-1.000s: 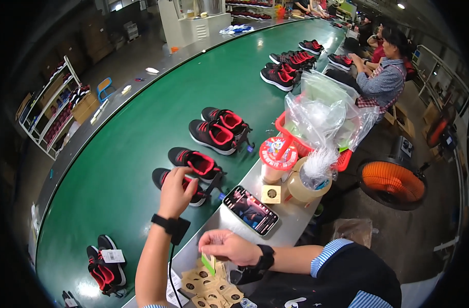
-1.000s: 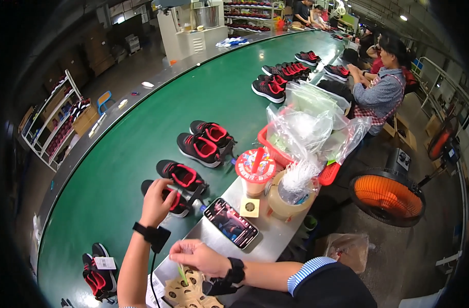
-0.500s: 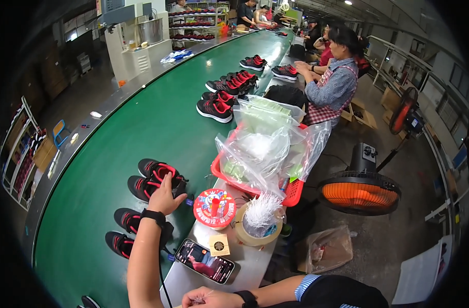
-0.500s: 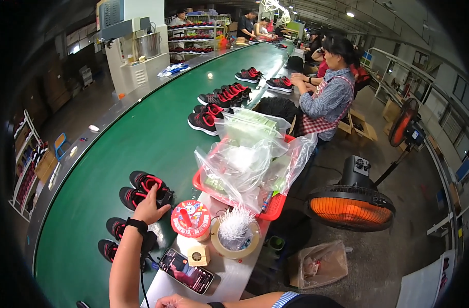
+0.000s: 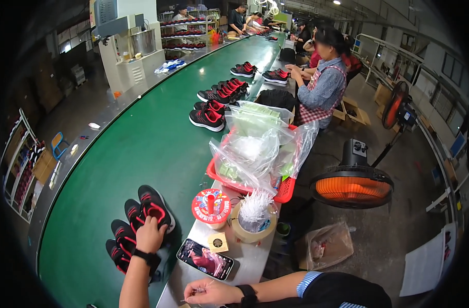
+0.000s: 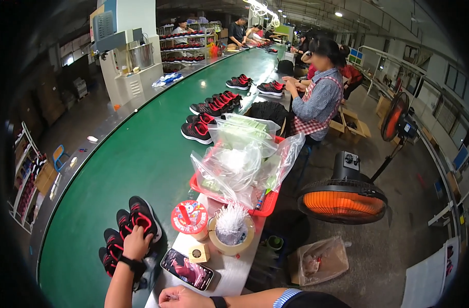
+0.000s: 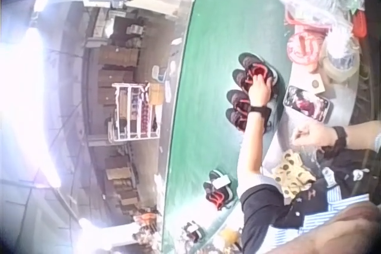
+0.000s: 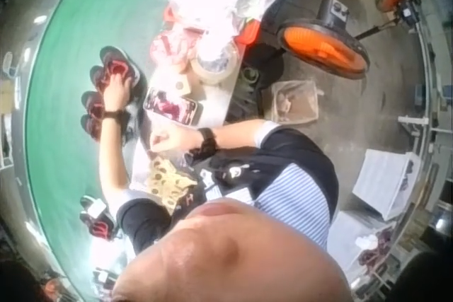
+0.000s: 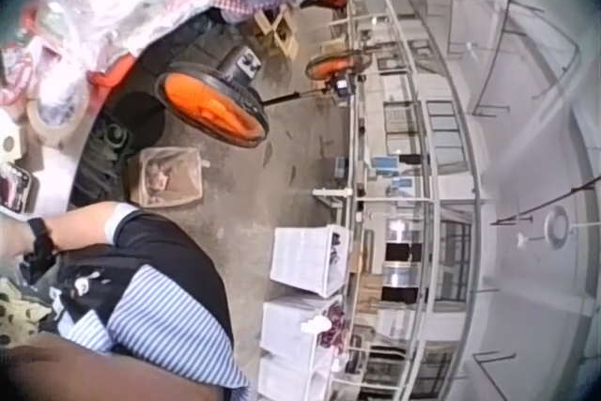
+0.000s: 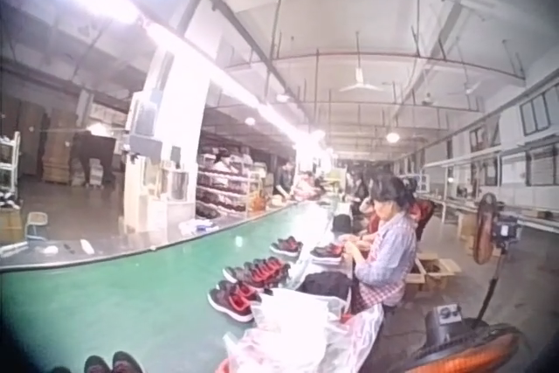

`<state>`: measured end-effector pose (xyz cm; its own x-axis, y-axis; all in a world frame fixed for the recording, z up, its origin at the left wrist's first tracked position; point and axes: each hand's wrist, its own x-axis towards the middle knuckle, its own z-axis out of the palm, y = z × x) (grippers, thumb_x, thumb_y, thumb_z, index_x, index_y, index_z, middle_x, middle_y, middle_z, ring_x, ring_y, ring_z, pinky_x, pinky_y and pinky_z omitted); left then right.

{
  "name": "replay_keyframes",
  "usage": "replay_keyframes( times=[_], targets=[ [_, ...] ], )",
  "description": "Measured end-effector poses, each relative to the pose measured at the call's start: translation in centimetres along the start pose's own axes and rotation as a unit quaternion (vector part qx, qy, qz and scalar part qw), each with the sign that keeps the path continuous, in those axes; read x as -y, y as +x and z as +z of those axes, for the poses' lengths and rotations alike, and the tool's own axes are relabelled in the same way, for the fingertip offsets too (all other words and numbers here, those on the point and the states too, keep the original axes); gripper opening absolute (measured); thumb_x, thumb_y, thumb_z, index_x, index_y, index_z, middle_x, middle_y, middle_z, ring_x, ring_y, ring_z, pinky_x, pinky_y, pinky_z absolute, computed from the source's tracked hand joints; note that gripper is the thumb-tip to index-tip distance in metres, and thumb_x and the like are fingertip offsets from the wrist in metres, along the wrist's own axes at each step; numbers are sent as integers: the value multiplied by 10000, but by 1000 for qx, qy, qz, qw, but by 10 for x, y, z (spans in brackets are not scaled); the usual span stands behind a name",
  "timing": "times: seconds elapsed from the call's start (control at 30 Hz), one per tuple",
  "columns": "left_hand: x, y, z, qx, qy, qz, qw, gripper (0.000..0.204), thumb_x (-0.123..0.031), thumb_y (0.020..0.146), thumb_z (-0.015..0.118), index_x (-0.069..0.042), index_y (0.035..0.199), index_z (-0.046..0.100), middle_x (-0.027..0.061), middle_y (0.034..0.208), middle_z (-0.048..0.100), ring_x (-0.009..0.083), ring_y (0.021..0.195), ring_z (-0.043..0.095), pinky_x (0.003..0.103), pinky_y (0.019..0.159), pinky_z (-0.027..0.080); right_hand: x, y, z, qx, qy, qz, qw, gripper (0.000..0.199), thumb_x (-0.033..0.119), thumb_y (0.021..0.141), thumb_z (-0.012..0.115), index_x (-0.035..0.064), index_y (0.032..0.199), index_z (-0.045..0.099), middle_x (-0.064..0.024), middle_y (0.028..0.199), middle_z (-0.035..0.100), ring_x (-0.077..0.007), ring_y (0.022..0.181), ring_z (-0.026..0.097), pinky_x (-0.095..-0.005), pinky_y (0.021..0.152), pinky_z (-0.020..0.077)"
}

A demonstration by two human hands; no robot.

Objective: Tagging and preparing shoes for packaging on a production line.

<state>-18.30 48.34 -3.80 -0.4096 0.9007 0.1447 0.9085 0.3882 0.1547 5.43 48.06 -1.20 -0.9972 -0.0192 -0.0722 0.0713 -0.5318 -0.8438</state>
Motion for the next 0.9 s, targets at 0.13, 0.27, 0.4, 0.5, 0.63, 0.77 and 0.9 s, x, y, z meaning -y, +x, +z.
replay_keyframes(
  times=[0.13,0.27,0.4,0.5,0.63,0.77,0.9],
  targets=[
    [35,-80,-21,26,25,-23,999,323,-300,737,610,-23,849,487,132,855,513,323,677,561,403,555,443,0,6,4,4,-36,-27,999,102,113,824,570,22,862,545,40,794,510,-19,753,451,-175,686,379],
    [76,-166,-48,34,37,-59,997,334,-288,738,609,-23,905,495,123,898,517,309,700,562,399,578,447,9,24,25,-7,-43,-30,999,97,95,822,554,8,865,566,22,816,564,-36,767,487,-188,698,397],
    [94,-228,-70,55,20,-58,997,331,-273,734,609,-23,924,507,106,956,527,293,755,563,386,630,457,20,60,40,-27,-63,-40,997,90,88,812,569,5,842,589,19,734,563,-33,655,493,-183,585,395],
    [94,-270,-80,65,9,-81,995,323,-271,729,614,-26,914,517,89,1004,534,276,786,563,366,667,459,7,113,54,-52,-118,-93,987,108,108,793,591,1,807,600,23,610,532,-17,514,455,-166,454,352],
    [75,-288,-97,65,-18,-141,988,312,-280,723,613,-34,906,551,94,1003,552,284,820,537,367,735,439,-40,182,58,-48,-201,-105,973,139,151,747,603,15,765,616,-18,553,541,-68,492,483,-217,467,384],
    [78,-261,-100,-212,52,-114,969,295,-213,730,603,-6,930,542,127,941,566,292,890,496,385,755,406,-69,206,70,-72,-434,-156,884,166,228,693,596,80,757,635,-130,653,595,-291,596,576,-355,574,461],
    [109,-238,-82,-86,-130,-240,958,198,-165,749,567,-4,865,562,152,890,557,320,858,518,365,744,420,-95,224,72,-76,-604,-152,778,137,215,706,549,95,718,615,-130,680,603,-317,654,584,-408,605,469]
  ],
)
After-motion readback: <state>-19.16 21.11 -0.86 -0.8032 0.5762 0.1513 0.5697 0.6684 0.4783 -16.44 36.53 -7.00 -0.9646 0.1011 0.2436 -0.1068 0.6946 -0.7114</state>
